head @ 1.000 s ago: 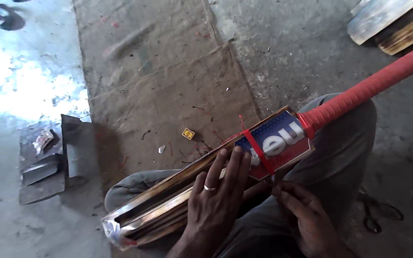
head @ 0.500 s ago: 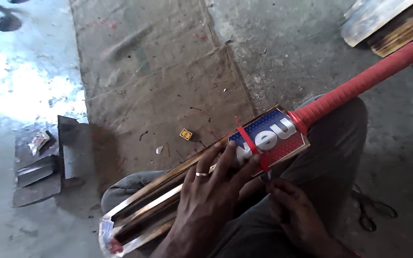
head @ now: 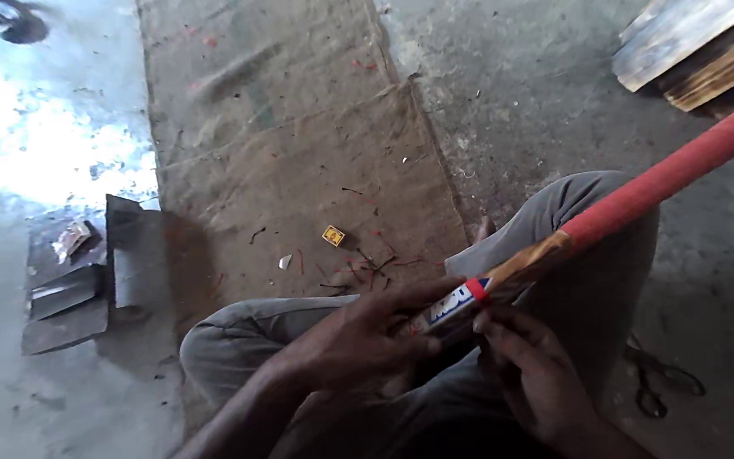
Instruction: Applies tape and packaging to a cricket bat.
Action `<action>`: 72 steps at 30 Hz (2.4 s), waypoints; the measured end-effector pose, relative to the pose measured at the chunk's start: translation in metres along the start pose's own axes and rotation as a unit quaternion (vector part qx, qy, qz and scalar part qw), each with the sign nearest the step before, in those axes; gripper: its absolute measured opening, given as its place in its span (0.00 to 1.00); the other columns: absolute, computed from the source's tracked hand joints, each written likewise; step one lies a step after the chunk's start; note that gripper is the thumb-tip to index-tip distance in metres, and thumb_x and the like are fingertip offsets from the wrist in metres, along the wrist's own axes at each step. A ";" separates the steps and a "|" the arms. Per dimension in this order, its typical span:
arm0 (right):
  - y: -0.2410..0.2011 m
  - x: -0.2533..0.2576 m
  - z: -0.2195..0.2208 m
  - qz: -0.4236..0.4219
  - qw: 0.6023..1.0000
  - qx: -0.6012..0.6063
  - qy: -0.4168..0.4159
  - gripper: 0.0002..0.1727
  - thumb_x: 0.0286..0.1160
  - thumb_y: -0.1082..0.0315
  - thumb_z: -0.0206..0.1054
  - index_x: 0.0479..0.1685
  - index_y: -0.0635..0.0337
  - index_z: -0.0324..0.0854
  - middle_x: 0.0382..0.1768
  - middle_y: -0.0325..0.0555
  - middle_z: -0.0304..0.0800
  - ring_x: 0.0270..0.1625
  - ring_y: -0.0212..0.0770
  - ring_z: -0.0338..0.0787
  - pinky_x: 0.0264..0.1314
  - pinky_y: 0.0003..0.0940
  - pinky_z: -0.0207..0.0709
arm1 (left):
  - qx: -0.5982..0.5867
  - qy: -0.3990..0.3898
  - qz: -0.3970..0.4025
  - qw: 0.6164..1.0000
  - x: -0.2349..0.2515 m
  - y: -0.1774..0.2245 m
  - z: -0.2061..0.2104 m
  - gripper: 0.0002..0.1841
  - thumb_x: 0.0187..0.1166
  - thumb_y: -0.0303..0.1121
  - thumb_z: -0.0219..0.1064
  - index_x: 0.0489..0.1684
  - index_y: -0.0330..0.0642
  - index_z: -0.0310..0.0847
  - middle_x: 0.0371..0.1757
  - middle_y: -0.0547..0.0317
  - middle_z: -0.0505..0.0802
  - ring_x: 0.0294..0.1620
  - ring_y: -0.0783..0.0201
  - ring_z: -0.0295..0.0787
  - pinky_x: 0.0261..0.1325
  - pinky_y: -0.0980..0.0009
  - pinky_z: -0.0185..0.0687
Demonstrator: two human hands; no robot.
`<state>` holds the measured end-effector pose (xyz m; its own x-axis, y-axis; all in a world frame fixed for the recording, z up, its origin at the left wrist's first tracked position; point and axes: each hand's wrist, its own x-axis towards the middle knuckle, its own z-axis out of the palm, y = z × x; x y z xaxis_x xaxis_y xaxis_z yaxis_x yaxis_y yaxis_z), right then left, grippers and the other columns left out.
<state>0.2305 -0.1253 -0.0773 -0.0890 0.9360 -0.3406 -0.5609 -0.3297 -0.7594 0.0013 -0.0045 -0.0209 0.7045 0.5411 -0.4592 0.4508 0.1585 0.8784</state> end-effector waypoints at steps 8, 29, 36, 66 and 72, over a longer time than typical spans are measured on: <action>-0.008 0.005 0.015 0.058 0.995 -0.039 0.074 0.14 0.87 0.62 0.60 0.59 0.50 0.89 0.18 0.37 0.66 0.16 0.28 0.64 0.19 0.22 0.62 | 0.559 0.356 0.005 0.749 0.012 -0.034 0.103 0.49 0.66 0.61 0.72 0.94 0.61 0.57 0.97 0.57 0.53 0.93 0.46 0.52 0.74 0.33 0.62; -0.014 -0.032 -0.009 -0.025 0.997 -0.070 -0.022 0.11 0.88 0.65 0.59 0.53 0.52 0.89 0.27 0.33 0.81 0.21 0.22 0.72 0.21 0.18 0.69 | -0.029 -0.045 -0.075 0.996 -0.002 0.017 0.025 0.51 0.62 0.35 0.80 0.89 0.87 0.57 0.65 0.71 0.89 0.49 0.69 0.92 0.47 0.63 0.94; -0.018 -0.002 0.003 0.042 0.999 -0.021 0.003 0.12 0.85 0.63 0.61 0.53 0.51 0.90 0.21 0.36 0.73 0.18 0.26 0.66 0.20 0.21 0.62 | -0.018 0.002 -0.044 0.999 -0.002 0.005 -0.003 0.36 0.75 0.42 0.76 0.86 0.75 0.69 0.65 0.74 0.91 0.56 0.71 0.92 0.57 0.66 0.92; 0.027 -0.044 -0.035 0.072 0.991 0.102 0.038 0.11 0.87 0.65 0.61 0.54 0.57 0.87 0.21 0.35 0.73 0.19 0.26 0.70 0.21 0.23 0.69 | 0.547 0.295 0.048 0.782 -0.007 -0.021 0.090 0.36 0.77 0.54 0.69 0.86 0.92 0.58 0.94 0.52 0.59 0.88 0.43 0.62 0.63 0.47 0.81; 0.001 -0.033 -0.011 0.022 0.998 0.048 -0.032 0.10 0.88 0.65 0.60 0.52 0.56 0.87 0.26 0.36 0.78 0.22 0.25 0.72 0.23 0.22 0.70 | 0.361 0.165 0.057 0.916 -0.023 0.009 0.049 0.41 0.70 0.45 0.71 0.85 0.94 0.59 0.87 0.72 0.70 0.71 0.62 0.82 0.49 0.51 0.89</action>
<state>0.2417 -0.1581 -0.0732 -0.1655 0.9282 -0.3333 -0.6311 -0.3594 -0.6874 0.0161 -0.0562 -0.0090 0.6195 0.7590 -0.2006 0.7136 -0.4379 0.5469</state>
